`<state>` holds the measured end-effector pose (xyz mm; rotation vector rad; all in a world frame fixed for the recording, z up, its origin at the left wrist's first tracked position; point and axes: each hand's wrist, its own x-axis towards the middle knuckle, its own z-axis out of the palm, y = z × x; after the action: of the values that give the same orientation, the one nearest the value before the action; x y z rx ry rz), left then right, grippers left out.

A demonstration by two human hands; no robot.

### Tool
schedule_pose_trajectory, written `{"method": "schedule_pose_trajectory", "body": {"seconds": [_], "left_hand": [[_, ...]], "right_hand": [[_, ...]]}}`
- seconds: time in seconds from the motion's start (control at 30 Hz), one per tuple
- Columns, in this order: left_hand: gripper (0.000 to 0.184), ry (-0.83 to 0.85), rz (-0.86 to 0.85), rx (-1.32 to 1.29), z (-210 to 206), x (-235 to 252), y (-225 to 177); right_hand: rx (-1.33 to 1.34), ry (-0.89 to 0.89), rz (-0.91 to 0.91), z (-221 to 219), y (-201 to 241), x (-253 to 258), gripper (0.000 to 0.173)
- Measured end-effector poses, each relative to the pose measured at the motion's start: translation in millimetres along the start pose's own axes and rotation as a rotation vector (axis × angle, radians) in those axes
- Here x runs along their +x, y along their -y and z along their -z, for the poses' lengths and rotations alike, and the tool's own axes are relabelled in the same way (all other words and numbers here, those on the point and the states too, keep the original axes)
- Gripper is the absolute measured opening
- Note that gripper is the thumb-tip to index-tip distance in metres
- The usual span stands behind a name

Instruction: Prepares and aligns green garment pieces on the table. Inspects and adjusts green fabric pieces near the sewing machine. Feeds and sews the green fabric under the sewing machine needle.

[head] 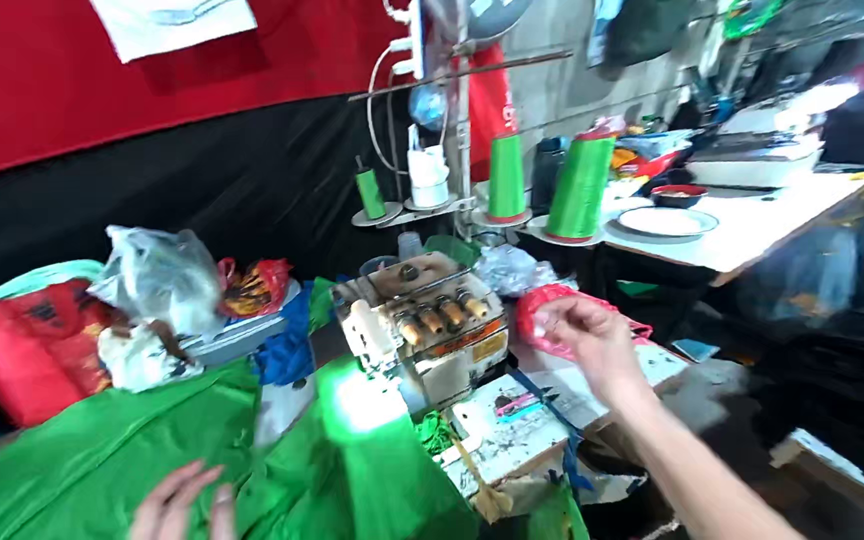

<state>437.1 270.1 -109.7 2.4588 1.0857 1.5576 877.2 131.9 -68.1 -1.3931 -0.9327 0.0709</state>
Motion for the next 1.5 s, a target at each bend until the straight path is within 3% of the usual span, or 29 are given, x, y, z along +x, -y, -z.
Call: {"method": "schedule_pose_trajectory", "body": {"seconds": [0.13,0.23,0.3,0.5,0.7,0.9,1.03,1.13,1.23,1.4,1.5], "left_hand": [[0.025,0.214,0.028,-0.393,-40.8,1.1,-115.0],[0.032,0.313,0.188,-0.578,-55.7,-3.5,-154.5],[0.027,0.32,0.34,-0.683,-54.4,-1.2,-167.7],[0.016,0.37,0.594,-0.848,-50.7,-2.0,-158.5],[0.014,0.353,0.64,-0.875,-53.8,-4.7,-150.5],[0.015,0.374,0.563,-0.84,-58.6,-8.4,-147.9],[0.019,0.399,0.633,-0.861,-58.6,-8.5,-149.9],[0.019,0.393,0.606,-0.856,-60.3,-10.4,-148.3],[0.02,0.371,0.472,-0.784,-61.9,-14.0,-143.9],[0.021,0.37,0.461,-0.713,-58.5,-13.1,-147.7],[0.022,0.367,0.385,-0.69,-59.3,-14.5,-148.3]], "right_hand": [[0.485,0.287,-0.263,-73.3,35.9,-83.6,0.005],[0.738,0.356,-0.464,-101.5,54.3,-120.0,0.008],[0.782,0.341,-0.545,-107.6,63.6,-128.3,0.008],[0.852,0.356,-0.623,-111.7,54.4,-136.2,0.011],[0.838,0.461,-0.579,-104.4,50.3,-132.9,0.024],[0.694,0.459,-0.385,-100.6,38.4,-137.0,0.008],[0.603,0.433,-0.199,-102.4,27.0,-138.9,0.009],[0.604,0.437,-0.202,-101.3,24.4,-138.7,0.008],[0.642,0.475,-0.265,-98.6,23.5,-137.7,0.01],[0.518,0.402,-0.039,-96.4,21.2,-141.9,0.009],[0.572,0.403,-0.121,-92.5,24.0,-144.3,0.008]]}}
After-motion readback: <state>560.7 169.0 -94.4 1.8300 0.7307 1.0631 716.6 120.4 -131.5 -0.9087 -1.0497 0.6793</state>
